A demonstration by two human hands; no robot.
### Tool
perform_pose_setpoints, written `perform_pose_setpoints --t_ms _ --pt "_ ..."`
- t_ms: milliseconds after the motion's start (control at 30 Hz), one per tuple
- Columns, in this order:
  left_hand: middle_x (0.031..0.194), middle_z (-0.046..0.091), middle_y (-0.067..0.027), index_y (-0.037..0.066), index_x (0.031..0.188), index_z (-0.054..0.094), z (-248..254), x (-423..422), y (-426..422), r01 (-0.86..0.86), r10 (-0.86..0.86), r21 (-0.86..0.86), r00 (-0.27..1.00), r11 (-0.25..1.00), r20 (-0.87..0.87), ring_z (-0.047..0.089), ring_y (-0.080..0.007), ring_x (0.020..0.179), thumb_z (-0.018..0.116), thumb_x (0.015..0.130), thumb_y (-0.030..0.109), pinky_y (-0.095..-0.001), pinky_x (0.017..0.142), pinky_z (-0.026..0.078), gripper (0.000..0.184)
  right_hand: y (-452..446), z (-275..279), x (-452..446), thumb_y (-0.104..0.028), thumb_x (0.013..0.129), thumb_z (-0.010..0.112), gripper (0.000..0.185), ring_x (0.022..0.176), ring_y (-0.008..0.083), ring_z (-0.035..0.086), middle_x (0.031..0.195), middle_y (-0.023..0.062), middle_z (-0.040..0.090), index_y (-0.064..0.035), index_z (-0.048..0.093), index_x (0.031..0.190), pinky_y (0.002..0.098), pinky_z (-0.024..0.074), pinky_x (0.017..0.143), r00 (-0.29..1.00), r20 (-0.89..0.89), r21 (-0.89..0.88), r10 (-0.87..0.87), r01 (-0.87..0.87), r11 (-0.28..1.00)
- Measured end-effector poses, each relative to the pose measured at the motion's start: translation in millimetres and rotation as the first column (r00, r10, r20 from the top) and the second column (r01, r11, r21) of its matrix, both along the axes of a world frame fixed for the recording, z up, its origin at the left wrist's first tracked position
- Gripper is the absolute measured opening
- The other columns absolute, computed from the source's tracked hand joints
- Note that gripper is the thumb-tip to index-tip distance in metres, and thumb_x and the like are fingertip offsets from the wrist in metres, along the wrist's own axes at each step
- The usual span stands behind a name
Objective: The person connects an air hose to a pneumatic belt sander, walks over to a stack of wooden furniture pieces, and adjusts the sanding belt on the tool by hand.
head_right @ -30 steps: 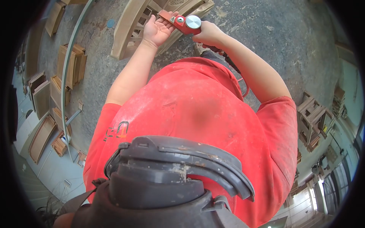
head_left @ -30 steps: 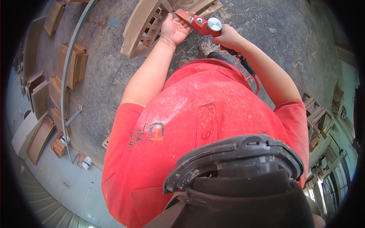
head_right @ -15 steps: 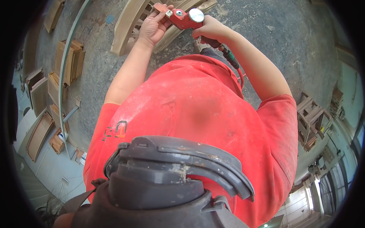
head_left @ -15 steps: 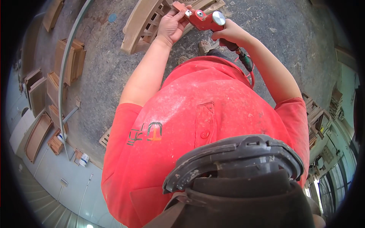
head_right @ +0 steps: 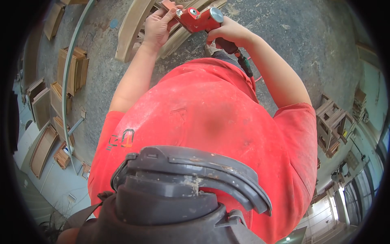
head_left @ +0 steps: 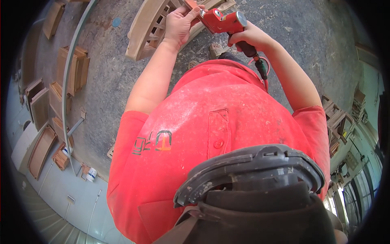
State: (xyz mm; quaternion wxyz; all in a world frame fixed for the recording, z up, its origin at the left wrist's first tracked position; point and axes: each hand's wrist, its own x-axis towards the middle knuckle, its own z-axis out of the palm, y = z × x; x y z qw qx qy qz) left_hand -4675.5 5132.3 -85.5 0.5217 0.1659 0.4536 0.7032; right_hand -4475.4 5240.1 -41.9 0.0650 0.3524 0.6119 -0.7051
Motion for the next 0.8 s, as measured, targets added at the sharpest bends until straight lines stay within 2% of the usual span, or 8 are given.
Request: perform_pose_setpoints --t_ms 67,200,300,467,600,667,733,800 --pt "0.097 0.064 -0.0049 0.001 0.107 0.061 10.6 2.8 -0.2 -0.005 0.004 -0.027 1.000 1.000 -0.023 0.062 -0.0133 0.088 0.060 0.091 0.007 -0.0274 0.081 0.052 0.017 7.4 3.8 2.5 -0.005 0.067 0.066 0.031 0.050 0.0130 0.056 0.074 0.0094 0.063 -0.0017 0.057 0.097 0.0260 0.0465 0.046 1.000 0.000 -0.175 0.018 -0.018 0.984" --pt "0.098 0.064 -0.0059 0.000 0.111 0.059 21.5 6.9 4.6 -0.015 0.016 -0.063 1.000 0.998 0.023 0.062 -0.0145 0.088 0.062 0.090 0.009 -0.0291 0.081 0.052 0.023 15.8 13.2 7.5 -0.010 0.070 0.067 0.025 0.048 0.0137 0.057 0.074 0.0128 0.065 0.0010 0.059 0.091 0.0258 0.0466 0.043 0.998 -0.059 -0.264 -0.015 -0.001 0.965" --pt "0.104 0.063 -0.0059 0.004 0.118 0.056 30.3 10.3 6.1 -0.001 0.004 -0.047 0.998 0.999 0.064 0.062 -0.0151 0.092 0.061 0.090 0.011 -0.0310 0.083 0.052 0.029 23.2 15.7 13.6 -0.014 0.074 0.063 0.027 0.048 0.0135 0.057 0.077 0.0128 0.065 0.0023 0.060 0.095 0.0253 0.0472 0.045 0.995 -0.101 -0.332 -0.006 -0.028 0.943" --pt "0.117 0.059 -0.0027 0.019 0.128 0.049 47.6 20.9 5.8 0.076 -0.112 0.143 0.959 0.987 0.261 0.061 -0.0176 0.099 0.057 0.093 0.014 -0.0373 0.085 0.053 0.036 33.6 25.8 14.7 -0.014 0.075 0.062 0.022 0.048 0.0132 0.058 0.077 0.0134 0.066 0.0029 0.063 0.090 0.0252 0.0486 0.047 0.988 -0.156 -0.347 0.021 -0.075 0.935" --pt "0.116 0.060 -0.0035 0.018 0.137 0.042 35.8 23.5 0.7 0.107 -0.132 0.087 0.919 0.990 0.371 0.058 -0.0206 0.111 0.055 0.095 0.016 -0.0400 0.093 0.049 0.044 38.8 32.6 5.2 -0.015 0.075 0.063 0.023 0.048 0.0131 0.058 0.077 0.0128 0.066 0.0030 0.063 0.090 0.0252 0.0483 0.046 0.987 -0.161 -0.246 0.003 -0.043 0.968" --pt "0.100 0.067 -0.0093 0.002 0.104 0.062 30.6 33.4 -4.3 0.159 -0.120 -0.143 0.961 0.977 0.251 0.064 -0.0186 0.092 0.061 0.091 0.019 -0.0330 0.082 0.052 0.021 45.5 40.2 -4.4 -0.012 0.072 0.065 0.023 0.049 0.0127 0.058 0.074 0.0108 0.066 0.0029 0.064 0.089 0.0265 0.0478 0.045 0.994 -0.110 -0.075 -0.002 -0.007 0.997" --pt "0.100 0.067 -0.0091 0.000 0.107 0.062 27.4 50.0 -11.4 0.275 -0.233 -0.196 0.949 0.941 0.212 0.064 -0.0171 0.090 0.061 0.091 0.026 -0.0306 0.080 0.051 0.031 53.7 40.1 -15.8 -0.011 0.073 0.066 0.024 0.049 0.0186 0.058 0.069 0.0110 0.062 -0.0032 0.060 0.094 0.0320 0.0463 0.043 0.986 -0.062 -0.214 -0.154 0.138 0.967" --pt "0.100 0.064 -0.0093 -0.004 0.117 0.057 37.4 68.1 -12.8 0.571 -0.566 -0.265 0.818 0.777 0.102 0.062 -0.0171 0.091 0.061 0.090 0.022 -0.0288 0.083 0.051 0.037 52.7 46.9 -25.9 -0.005 0.071 0.065 0.019 0.048 0.0195 0.056 0.067 0.0110 0.061 -0.0020 0.059 0.088 0.0321 0.0455 0.042 0.973 -0.044 -0.188 -0.227 0.215 0.958"
